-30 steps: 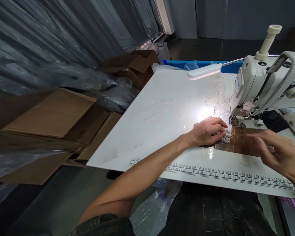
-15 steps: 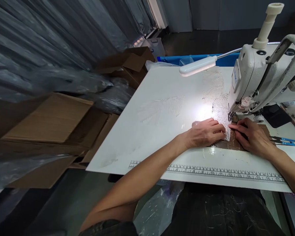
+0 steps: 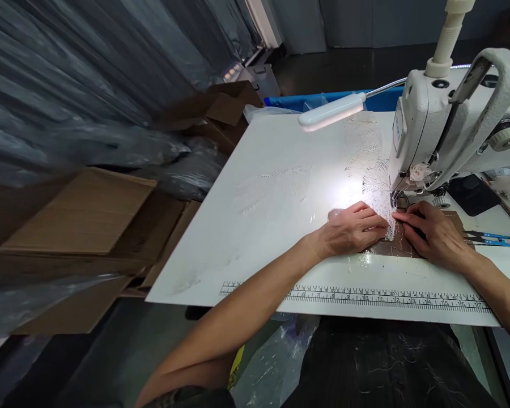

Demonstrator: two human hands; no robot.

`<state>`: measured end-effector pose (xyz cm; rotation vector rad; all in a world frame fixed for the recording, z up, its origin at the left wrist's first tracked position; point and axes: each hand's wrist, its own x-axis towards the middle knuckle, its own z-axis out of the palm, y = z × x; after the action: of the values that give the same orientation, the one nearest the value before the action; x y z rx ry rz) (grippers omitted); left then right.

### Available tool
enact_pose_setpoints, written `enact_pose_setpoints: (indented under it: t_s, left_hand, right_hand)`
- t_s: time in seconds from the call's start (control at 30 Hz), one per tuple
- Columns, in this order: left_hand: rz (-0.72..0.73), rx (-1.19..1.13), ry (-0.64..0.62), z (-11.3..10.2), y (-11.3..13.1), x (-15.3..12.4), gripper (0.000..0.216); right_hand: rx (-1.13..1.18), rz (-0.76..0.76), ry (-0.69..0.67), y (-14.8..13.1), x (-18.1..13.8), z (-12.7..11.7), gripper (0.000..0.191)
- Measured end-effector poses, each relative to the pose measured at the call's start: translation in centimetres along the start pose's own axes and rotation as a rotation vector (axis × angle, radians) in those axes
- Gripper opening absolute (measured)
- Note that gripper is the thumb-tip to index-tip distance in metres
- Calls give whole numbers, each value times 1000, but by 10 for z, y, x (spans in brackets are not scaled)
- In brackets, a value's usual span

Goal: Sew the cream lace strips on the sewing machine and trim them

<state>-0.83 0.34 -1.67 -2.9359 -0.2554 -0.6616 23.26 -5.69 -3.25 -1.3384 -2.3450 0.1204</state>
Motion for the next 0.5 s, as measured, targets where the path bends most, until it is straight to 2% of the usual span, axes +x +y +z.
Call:
enact_pose_setpoints:
  t_s: [0.13,0.33,0.5]
  left_hand:
    - [26,6,34,2,-1,-1,23]
    - [7,-3,-53,-1,4,-2,22]
    - [59,-64,-139,-11,0,5,23]
  right_hand:
    - [-1,-32,14,-2,1,-2,38]
    - [6,-92,14,-3,2,-3,35]
    - [-18,-148,75,-4,2,-5,33]
